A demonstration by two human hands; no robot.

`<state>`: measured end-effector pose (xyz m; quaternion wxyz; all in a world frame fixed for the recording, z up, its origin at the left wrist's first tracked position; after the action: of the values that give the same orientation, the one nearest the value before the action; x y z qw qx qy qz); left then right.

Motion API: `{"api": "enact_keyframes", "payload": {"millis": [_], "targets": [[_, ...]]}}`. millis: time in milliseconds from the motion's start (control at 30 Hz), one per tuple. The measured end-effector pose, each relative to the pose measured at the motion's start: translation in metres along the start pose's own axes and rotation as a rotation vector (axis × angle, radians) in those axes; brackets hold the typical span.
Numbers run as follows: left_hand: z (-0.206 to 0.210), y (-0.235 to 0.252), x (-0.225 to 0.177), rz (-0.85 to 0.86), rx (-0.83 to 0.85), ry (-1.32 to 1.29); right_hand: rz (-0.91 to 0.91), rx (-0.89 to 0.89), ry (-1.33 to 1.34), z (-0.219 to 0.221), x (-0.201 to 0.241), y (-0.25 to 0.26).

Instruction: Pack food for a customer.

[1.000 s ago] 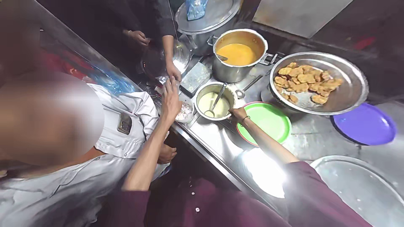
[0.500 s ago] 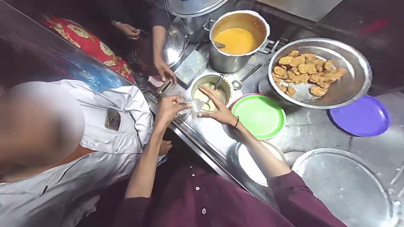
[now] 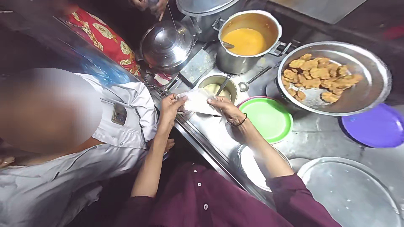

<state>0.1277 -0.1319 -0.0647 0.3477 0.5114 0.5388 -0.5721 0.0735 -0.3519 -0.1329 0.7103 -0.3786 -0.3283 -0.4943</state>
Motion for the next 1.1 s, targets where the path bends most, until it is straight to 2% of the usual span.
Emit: {"api": "enact_keyframes", "payload": {"millis": [67, 167, 233, 300, 367, 433, 567, 633, 733, 800, 867, 933, 1000, 1100], "targets": [[-0.004, 0.000, 0.001, 0.021, -0.031, 0.027, 0.022, -0.021, -0.079, -0.006, 0.002, -0.001], [-0.009, -0.002, 0.003, 0.032, -0.059, 0.140, 0.026, 0.061, -0.414, -0.004, 0.008, -0.001], [-0.008, -0.002, 0.003, 0.048, -0.050, 0.209, -0.054, 0.147, -0.624, 0.003, 0.016, 0.002], [-0.003, -0.004, 0.003, 0.089, 0.014, 0.250, -0.211, 0.239, -0.713, 0.017, 0.022, 0.010], [0.006, -0.006, 0.004, 0.094, 0.086, 0.261, -0.317, 0.254, -0.614, 0.034, 0.030, 0.013], [0.012, -0.007, 0.000, 0.073, 0.106, 0.224, -0.369, 0.169, -0.451, 0.040, 0.035, 0.012], [0.005, -0.004, -0.011, 0.156, 0.170, 0.189, -0.312, -0.032, -0.325, 0.031, 0.034, 0.010], [0.002, -0.004, -0.013, 0.224, 0.186, 0.262, -0.266, -0.028, -0.327, 0.024, 0.027, 0.012], [0.002, -0.003, -0.013, 0.251, 0.186, 0.460, -0.253, 0.153, -0.450, 0.024, 0.026, 0.017], [0.009, -0.004, -0.013, 0.194, 0.189, 0.590, -0.267, 0.246, -0.671, 0.030, 0.031, 0.017], [0.018, -0.005, -0.015, 0.160, 0.205, 0.653, -0.295, 0.254, -0.892, 0.035, 0.037, 0.015], [0.023, -0.004, -0.016, 0.163, 0.217, 0.665, -0.251, 0.170, -1.033, 0.037, 0.042, 0.013], [0.024, -0.001, -0.016, 0.193, 0.168, 0.652, -0.186, 0.049, -1.034, 0.032, 0.045, 0.013], [0.019, -0.007, -0.017, 0.342, -0.108, 0.622, -0.116, -0.084, -0.681, 0.022, 0.036, 0.013]]}}
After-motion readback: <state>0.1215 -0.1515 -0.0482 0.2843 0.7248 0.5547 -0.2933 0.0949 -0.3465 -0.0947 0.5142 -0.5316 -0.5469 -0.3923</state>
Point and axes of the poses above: each hand's wrist, its own y-axis towards the middle knuckle, its own z-axis out of the palm, x = y × z, the point moved 5 cm from there along y, towards the middle knuckle, and after that the axes turned 2 degrees about -z, right-handed, at the moved point
